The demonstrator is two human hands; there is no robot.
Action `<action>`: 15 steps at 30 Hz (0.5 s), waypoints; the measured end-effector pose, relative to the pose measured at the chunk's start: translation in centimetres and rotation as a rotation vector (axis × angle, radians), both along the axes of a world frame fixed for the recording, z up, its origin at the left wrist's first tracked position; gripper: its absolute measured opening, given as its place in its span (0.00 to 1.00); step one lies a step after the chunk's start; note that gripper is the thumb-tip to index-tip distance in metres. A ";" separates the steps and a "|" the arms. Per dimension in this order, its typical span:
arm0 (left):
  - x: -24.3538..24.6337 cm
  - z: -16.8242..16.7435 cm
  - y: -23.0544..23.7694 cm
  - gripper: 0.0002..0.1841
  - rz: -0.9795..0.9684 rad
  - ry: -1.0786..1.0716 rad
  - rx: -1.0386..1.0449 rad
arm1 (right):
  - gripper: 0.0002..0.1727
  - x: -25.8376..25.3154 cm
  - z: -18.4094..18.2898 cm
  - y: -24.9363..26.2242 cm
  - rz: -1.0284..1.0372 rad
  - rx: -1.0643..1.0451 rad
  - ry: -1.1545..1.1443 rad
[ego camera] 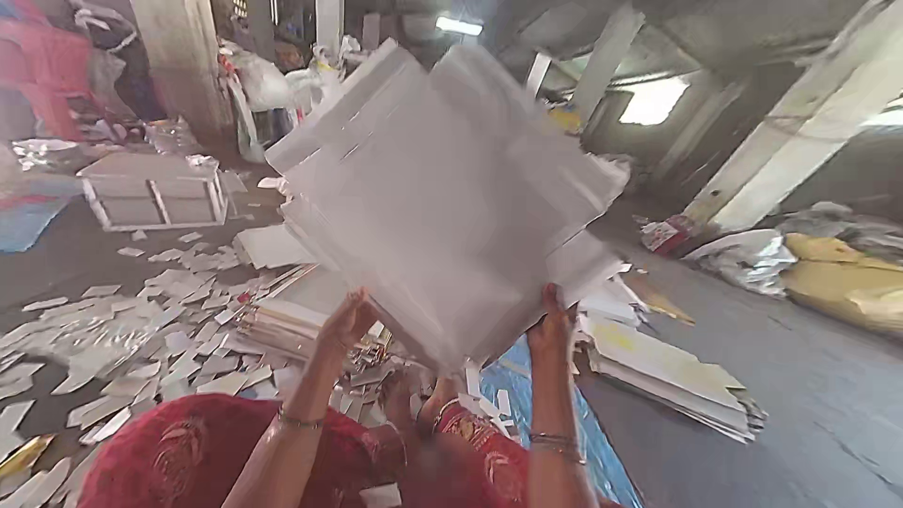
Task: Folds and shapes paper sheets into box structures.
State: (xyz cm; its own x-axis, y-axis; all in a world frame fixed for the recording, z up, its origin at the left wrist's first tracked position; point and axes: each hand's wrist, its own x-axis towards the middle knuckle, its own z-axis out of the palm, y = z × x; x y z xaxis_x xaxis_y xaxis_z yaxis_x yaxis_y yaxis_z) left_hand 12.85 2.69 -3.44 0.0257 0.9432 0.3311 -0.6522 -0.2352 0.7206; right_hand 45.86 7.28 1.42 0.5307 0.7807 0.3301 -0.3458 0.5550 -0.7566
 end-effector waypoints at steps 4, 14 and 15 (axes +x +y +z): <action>4.4 2.9 -0.2 0.18 0.176 -0.068 -0.173 | 0.35 -1.1 -0.1 0.1 0.016 0.094 0.083; -0.3 1.7 1.9 0.23 0.484 0.097 -0.096 | 0.48 4.8 -2.0 -0.9 0.276 0.168 -0.065; -1.6 1.3 2.0 0.24 0.475 0.133 -0.095 | 0.55 5.9 -1.6 -1.1 0.333 0.229 -0.101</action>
State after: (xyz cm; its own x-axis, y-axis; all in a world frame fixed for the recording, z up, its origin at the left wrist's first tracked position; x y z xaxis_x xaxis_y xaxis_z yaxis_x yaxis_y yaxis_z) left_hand 11.23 4.73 -2.15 -0.3778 0.8867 0.2664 -0.3903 -0.4134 0.8227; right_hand 51.72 6.23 -0.18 0.2181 0.8042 0.5528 -0.4654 0.5836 -0.6654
